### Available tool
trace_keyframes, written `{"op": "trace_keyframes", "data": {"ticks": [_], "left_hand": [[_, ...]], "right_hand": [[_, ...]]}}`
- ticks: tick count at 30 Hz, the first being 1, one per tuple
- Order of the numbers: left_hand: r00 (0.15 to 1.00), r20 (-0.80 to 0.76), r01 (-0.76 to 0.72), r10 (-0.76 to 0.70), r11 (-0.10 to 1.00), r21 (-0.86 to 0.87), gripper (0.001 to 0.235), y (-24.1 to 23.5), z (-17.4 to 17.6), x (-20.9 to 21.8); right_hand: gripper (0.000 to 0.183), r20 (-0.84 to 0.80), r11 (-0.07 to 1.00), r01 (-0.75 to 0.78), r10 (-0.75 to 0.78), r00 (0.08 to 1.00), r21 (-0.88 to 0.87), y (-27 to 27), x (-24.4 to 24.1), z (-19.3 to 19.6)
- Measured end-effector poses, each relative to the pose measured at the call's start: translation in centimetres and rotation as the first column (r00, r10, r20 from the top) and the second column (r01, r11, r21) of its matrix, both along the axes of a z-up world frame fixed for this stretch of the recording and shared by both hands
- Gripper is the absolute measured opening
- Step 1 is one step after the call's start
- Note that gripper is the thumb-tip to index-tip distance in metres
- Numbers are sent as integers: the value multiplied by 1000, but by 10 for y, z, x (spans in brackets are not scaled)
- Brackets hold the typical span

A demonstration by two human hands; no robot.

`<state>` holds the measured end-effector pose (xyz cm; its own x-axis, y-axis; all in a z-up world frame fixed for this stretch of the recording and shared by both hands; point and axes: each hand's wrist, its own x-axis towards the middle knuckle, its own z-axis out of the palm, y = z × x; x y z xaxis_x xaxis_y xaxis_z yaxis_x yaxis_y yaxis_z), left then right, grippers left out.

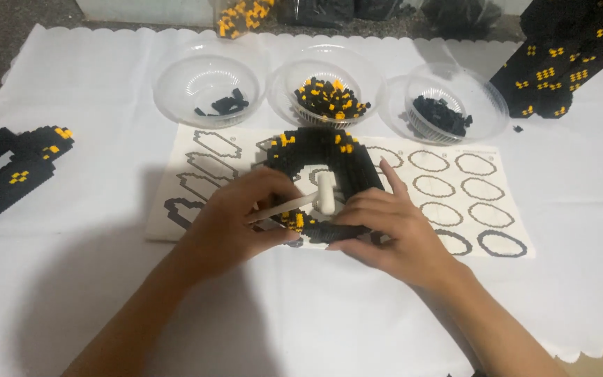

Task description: Assembling a circular structure using small interlocking blocks and a plastic pusher tool.

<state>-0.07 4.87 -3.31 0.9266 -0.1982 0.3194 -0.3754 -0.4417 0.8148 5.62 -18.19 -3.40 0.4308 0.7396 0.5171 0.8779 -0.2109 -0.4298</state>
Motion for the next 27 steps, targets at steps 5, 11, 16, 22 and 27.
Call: {"op": "trace_keyframes", "data": {"ticks": [5, 11, 16, 22, 27], "left_hand": [[988, -104, -120, 110, 988, -100, 23, -7, 14, -14], [973, 127, -205, 192, 973, 106, 29, -21, 2, -47], [941, 244, -274, 236, 952, 139, 36, -32, -4, -69], [920, 279, -323, 276, 936, 138, 38, -38, -13, -76], [929, 258, -328, 264, 911, 250, 42, -44, -7, -77]], "right_hand": [[25, 16, 999, 12, -12, 1000, -50, 1, 2, -9], [27, -44, 999, 18, -19, 999, -33, 2, 2, -14], [46, -321, 994, 105, -103, 942, -12, 5, -5, -12], [46, -384, 989, 142, -114, 916, 43, 6, -8, -13], [44, -326, 990, 137, -119, 938, 32, 4, -7, -15]]}}
